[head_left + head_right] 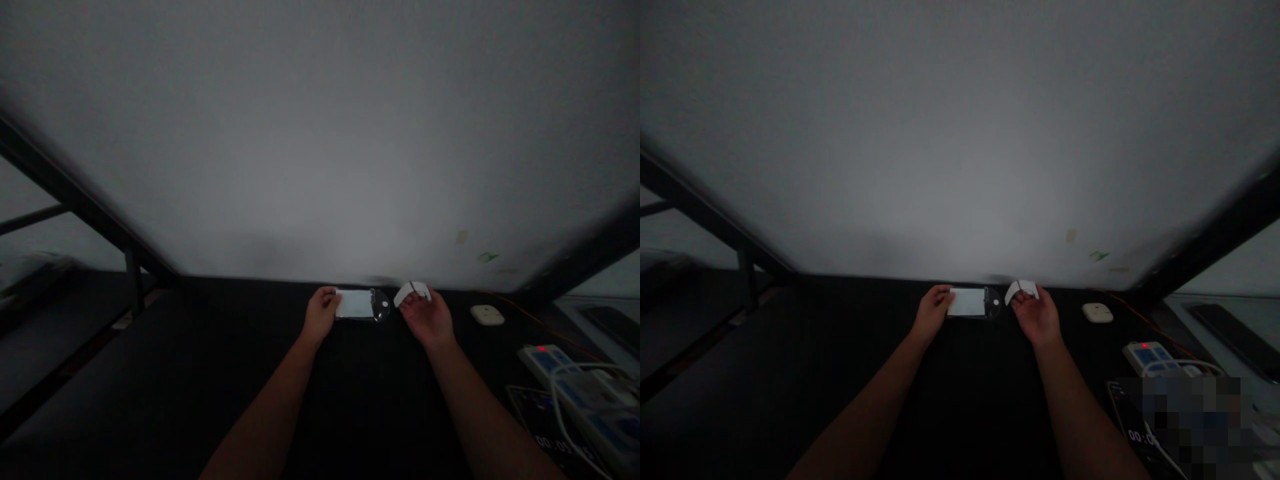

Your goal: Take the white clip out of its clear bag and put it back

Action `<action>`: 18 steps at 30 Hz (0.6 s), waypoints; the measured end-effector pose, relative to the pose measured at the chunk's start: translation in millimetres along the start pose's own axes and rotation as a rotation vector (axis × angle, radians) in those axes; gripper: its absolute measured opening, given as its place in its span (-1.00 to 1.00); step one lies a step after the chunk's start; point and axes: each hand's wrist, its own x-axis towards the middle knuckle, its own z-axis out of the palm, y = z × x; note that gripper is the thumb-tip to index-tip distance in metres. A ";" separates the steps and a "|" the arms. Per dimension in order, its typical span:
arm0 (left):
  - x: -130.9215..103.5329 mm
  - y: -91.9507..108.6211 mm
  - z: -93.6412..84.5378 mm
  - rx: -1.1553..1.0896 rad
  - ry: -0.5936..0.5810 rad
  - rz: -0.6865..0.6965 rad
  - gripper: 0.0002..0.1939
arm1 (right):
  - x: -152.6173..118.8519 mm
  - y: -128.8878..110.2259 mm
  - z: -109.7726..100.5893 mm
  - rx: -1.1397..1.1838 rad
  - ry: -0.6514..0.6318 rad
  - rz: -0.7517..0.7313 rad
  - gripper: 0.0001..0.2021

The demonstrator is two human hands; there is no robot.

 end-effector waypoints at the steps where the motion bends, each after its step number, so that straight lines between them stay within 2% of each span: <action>1: -1.6 -0.3 1.0 0.063 -0.014 0.033 -0.65 | 0.0 1.6 1.7 -0.045 0.007 0.000 -0.75; 4: -7.0 0.5 4.8 0.311 -0.033 0.176 -0.81 | -1.1 9.2 9.1 -0.211 -0.032 0.031 -0.74; 8: -13.5 5.9 8.9 0.595 0.057 0.393 -0.87 | -4.2 19.4 17.9 -0.402 -0.121 0.060 -0.61; 10: -16.7 9.2 9.8 0.647 0.084 0.469 -0.84 | -5.4 21.4 19.7 -0.459 -0.119 0.039 -0.61; 15: -23.3 15.7 10.0 0.693 0.072 0.536 -0.65 | -7.6 17.2 21.0 -0.619 -0.188 0.008 -0.63; 18: -23.6 15.4 10.0 0.657 -0.067 0.556 -0.70 | -8.9 14.5 22.2 -0.661 -0.201 -0.011 -0.61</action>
